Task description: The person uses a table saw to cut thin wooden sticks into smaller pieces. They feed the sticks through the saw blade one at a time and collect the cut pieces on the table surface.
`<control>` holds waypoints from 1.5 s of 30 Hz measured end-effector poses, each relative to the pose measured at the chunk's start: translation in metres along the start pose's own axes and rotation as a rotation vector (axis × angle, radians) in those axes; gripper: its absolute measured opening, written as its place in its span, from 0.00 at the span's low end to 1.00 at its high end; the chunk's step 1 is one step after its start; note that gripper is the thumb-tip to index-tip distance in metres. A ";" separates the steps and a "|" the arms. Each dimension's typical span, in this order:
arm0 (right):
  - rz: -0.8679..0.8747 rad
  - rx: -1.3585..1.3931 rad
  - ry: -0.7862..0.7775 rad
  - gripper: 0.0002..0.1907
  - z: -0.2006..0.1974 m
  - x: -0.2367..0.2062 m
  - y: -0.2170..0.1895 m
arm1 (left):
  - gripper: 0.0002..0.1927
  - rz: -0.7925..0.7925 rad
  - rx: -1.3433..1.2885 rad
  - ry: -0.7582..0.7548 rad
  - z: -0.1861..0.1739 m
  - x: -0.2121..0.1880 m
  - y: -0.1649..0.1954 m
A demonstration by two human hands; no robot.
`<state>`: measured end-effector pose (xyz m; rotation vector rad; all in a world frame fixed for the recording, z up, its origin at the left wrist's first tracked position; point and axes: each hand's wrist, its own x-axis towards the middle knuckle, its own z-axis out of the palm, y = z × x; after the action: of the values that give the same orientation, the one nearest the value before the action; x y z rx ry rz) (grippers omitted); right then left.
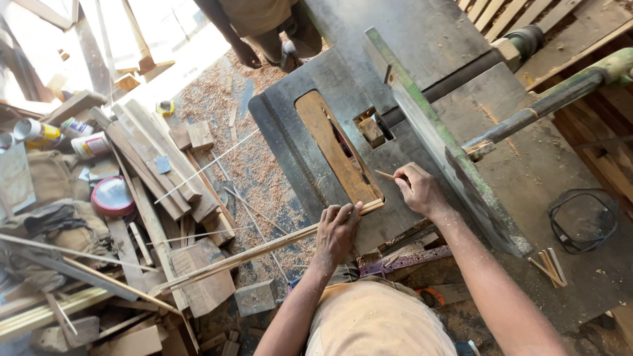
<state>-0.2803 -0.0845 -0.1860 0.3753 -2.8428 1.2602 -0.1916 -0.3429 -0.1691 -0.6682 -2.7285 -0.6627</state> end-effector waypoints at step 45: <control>-0.147 -0.149 0.045 0.04 0.015 0.028 -0.012 | 0.24 -0.003 0.015 -0.025 -0.002 -0.008 -0.005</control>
<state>-0.3031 -0.1095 -0.1848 0.5334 -2.7894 1.0112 -0.1865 -0.3509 -0.1720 -0.6739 -2.7549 -0.6377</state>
